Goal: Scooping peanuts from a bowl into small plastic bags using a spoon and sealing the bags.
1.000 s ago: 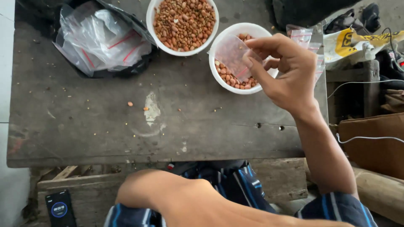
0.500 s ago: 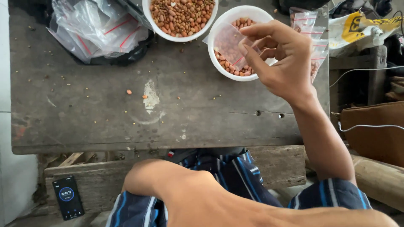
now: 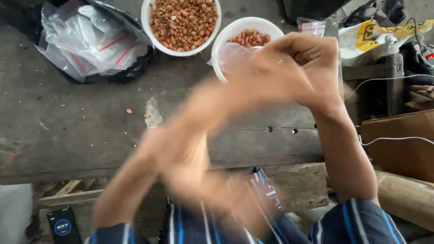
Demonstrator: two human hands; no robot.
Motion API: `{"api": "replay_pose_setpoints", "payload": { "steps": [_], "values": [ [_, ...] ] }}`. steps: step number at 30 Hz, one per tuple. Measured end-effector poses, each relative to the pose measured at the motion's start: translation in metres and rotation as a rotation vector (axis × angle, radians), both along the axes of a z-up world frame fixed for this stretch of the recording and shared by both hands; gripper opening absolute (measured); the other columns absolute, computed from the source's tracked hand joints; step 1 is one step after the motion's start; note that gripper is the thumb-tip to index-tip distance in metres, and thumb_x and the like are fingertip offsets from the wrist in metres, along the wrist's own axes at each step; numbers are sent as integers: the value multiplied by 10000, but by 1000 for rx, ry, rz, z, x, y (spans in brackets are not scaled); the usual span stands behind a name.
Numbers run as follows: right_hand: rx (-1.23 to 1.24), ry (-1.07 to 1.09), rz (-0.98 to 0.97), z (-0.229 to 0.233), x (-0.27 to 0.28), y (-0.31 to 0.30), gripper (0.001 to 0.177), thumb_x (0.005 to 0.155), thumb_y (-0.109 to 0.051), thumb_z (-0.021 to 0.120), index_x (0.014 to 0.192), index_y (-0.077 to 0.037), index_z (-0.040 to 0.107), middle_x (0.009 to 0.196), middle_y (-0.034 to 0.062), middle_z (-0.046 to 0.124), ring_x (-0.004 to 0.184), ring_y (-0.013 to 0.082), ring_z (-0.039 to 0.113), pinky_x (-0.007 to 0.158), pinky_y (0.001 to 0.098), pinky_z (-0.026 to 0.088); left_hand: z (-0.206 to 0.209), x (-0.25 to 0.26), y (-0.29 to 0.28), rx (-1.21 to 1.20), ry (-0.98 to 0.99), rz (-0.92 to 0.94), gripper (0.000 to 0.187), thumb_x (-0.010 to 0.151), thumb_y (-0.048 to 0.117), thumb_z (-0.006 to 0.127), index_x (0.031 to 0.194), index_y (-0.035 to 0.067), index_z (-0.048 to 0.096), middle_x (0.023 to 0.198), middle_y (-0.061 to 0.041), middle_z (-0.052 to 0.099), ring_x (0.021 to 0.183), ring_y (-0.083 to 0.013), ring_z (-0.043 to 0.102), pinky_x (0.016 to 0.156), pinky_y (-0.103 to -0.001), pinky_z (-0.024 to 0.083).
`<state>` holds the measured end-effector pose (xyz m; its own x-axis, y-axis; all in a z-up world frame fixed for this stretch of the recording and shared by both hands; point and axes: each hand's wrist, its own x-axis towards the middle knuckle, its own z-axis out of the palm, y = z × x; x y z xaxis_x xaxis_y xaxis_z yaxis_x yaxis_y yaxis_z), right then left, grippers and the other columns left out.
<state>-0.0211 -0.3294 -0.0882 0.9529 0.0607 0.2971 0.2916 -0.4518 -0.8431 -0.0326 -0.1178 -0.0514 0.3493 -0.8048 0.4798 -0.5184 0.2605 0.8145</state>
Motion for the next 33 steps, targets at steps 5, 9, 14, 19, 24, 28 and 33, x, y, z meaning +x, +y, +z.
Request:
{"api": "replay_pose_setpoints", "payload": {
  "steps": [5,9,14,19,24,28,33],
  "values": [
    [147,47,173,10,3,7,129,971,41,796,1012,118,702,874,198,720,705,209,732,613,211,604,-17,60,29,264,-603,631,653,1064,375,817,1501,31,475,1362,-163,564,1218,-376,551,1041,-506,428],
    [139,87,148,14,5,8,184,961,5,804,1086,77,690,915,154,722,712,144,681,599,200,587,-40,66,27,79,-32,489,198,971,143,802,1147,72,747,1009,-21,773,791,-63,593,655,-202,454],
    [151,124,180,5,7,8,304,915,-61,825,1146,73,679,1071,158,733,946,149,695,829,254,636,-59,65,30,-86,56,543,139,992,62,809,1095,12,730,894,-47,725,704,-55,573,604,-199,482],
    [89,133,108,-4,6,10,114,975,-66,826,1014,19,760,974,101,770,672,15,550,577,129,460,-55,61,26,-25,206,441,388,924,95,867,1233,26,642,1137,-26,675,668,26,487,460,-108,371],
    [120,128,156,-8,5,10,216,1015,-127,785,853,-10,705,741,31,673,639,14,555,515,141,385,-61,57,17,-83,262,398,175,905,111,848,1026,43,743,985,-80,729,902,-89,660,770,-210,552],
    [101,85,182,-1,3,15,345,1077,-179,676,779,-7,681,688,75,683,558,72,600,505,166,443,-68,58,12,-88,491,408,148,892,150,815,905,19,747,775,-36,719,693,-76,681,620,-204,670],
    [280,181,199,0,3,13,424,1106,-240,507,817,44,633,670,158,648,523,137,543,443,219,360,-61,55,12,-115,418,434,195,925,195,764,936,3,731,813,-95,764,688,-111,733,611,-228,675]
  ]
}}
